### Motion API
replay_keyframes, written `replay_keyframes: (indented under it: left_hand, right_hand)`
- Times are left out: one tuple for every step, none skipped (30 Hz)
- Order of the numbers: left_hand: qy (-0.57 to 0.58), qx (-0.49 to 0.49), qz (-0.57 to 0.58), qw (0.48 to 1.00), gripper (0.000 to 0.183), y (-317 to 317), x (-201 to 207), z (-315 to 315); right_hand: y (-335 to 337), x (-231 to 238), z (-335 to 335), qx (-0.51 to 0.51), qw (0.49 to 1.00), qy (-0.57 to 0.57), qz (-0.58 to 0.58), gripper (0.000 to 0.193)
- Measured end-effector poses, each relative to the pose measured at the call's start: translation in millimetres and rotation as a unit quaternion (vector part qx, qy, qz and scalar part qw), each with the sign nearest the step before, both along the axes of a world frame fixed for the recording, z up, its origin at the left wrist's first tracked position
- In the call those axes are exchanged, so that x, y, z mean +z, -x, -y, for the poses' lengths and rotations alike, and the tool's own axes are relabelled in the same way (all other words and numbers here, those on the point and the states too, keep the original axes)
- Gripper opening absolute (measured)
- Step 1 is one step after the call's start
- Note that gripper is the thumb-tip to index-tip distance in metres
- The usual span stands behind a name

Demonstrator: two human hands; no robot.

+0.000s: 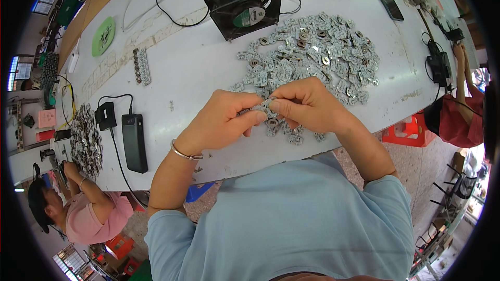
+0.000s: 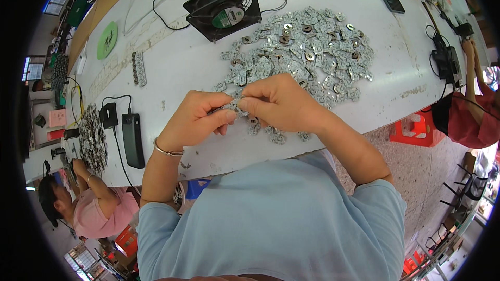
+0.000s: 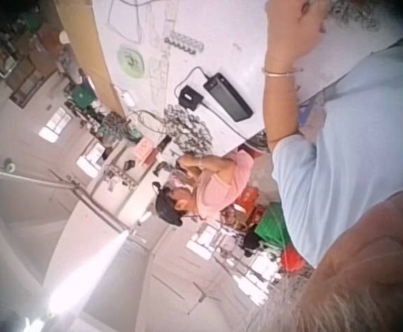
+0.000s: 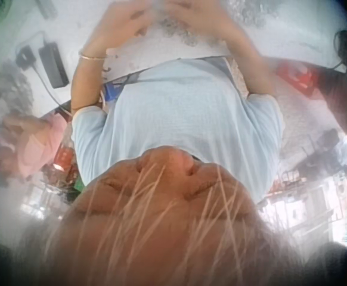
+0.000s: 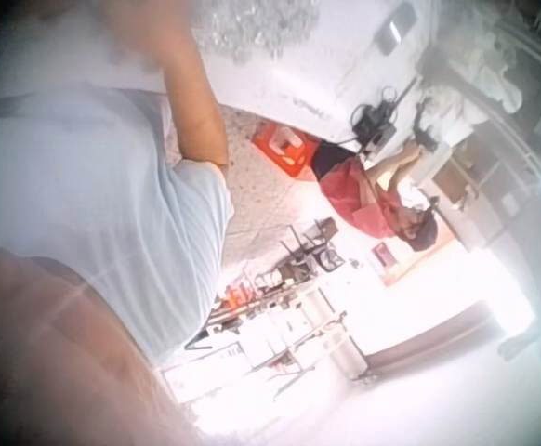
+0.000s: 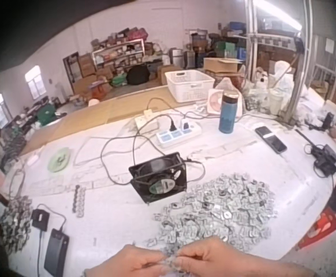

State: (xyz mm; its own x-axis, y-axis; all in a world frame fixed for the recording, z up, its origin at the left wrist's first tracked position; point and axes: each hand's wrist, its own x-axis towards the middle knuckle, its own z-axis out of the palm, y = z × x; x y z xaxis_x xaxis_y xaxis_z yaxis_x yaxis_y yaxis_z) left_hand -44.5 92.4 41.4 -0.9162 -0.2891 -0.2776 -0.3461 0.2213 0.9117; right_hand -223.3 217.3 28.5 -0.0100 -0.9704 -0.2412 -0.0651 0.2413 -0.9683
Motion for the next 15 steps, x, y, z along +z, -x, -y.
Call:
replay_keyframes:
  left_hand:
    - [-0.028,-0.002,-0.001,1.000,0.011,-0.7,0.8,1.9]
    - [-0.056,-0.004,-0.002,0.998,0.012,-1.1,1.4,3.4]
    - [-0.056,-0.004,-0.001,0.998,0.012,-1.5,2.9,4.5]
    - [-0.068,-0.007,-0.006,0.998,0.013,-1.7,4.4,5.5]
    - [-0.080,-0.010,-0.011,0.997,0.013,-1.9,5.1,6.3]
    - [-0.080,-0.009,-0.010,0.997,0.013,-2.8,4.5,6.6]
    - [-0.101,-0.005,-0.017,0.995,0.013,-3.9,3.0,6.9]
    - [-0.123,-0.001,-0.023,0.992,0.013,-4.8,2.4,7.2]
    - [-0.123,-0.001,-0.023,0.992,0.013,-4.7,2.6,7.8]
    - [-0.109,-0.001,-0.022,0.994,0.013,-4.1,3.6,8.8]
    - [-0.094,-0.002,-0.021,0.995,0.012,-3.8,3.9,9.9]
    - [-0.093,-0.001,-0.021,0.995,0.012,-4.9,1.8,12.3]
    - [-0.115,-0.014,-0.040,0.992,0.011,-7.0,-2.7,15.3]
    - [-0.138,-0.028,-0.058,0.988,0.011,-7.8,-4.5,18.0]
    - [-0.137,-0.028,-0.058,0.988,0.011,-7.4,-4.0,19.7]
  right_hand:
    - [0.3,0.1,0.9,0.003,0.999,-0.016,0.040,0.022]
    - [0.7,-0.4,1.8,0.003,0.999,-0.016,0.040,0.022]
    - [0.9,-1.1,2.8,0.006,0.997,-0.023,0.068,0.022]
    - [1.2,-1.9,3.8,0.009,0.995,-0.031,0.096,0.022]
    - [1.8,-2.6,4.4,0.009,0.995,-0.031,0.097,0.022]
    - [2.2,-3.2,4.9,0.019,0.994,-0.029,0.101,0.021]
    - [2.5,-3.6,5.7,0.029,0.994,-0.028,0.105,0.021]
    - [2.8,-3.7,7.0,0.030,0.994,-0.028,0.106,0.021]
    - [3.5,-4.5,8.1,0.035,0.991,-0.030,0.128,0.021]
    - [4.1,-5.3,9.1,0.041,0.987,-0.032,0.149,0.021]
    - [4.1,-5.8,10.1,0.041,0.987,-0.032,0.149,0.021]
    - [4.1,-5.4,12.3,0.047,0.987,-0.039,0.148,0.021]
    - [4.4,-5.0,14.5,0.053,0.987,-0.046,0.148,0.021]
    - [5.8,-4.8,16.6,0.055,0.987,-0.044,0.148,0.021]
    - [7.1,-5.1,17.5,0.057,0.979,-0.042,0.189,0.021]
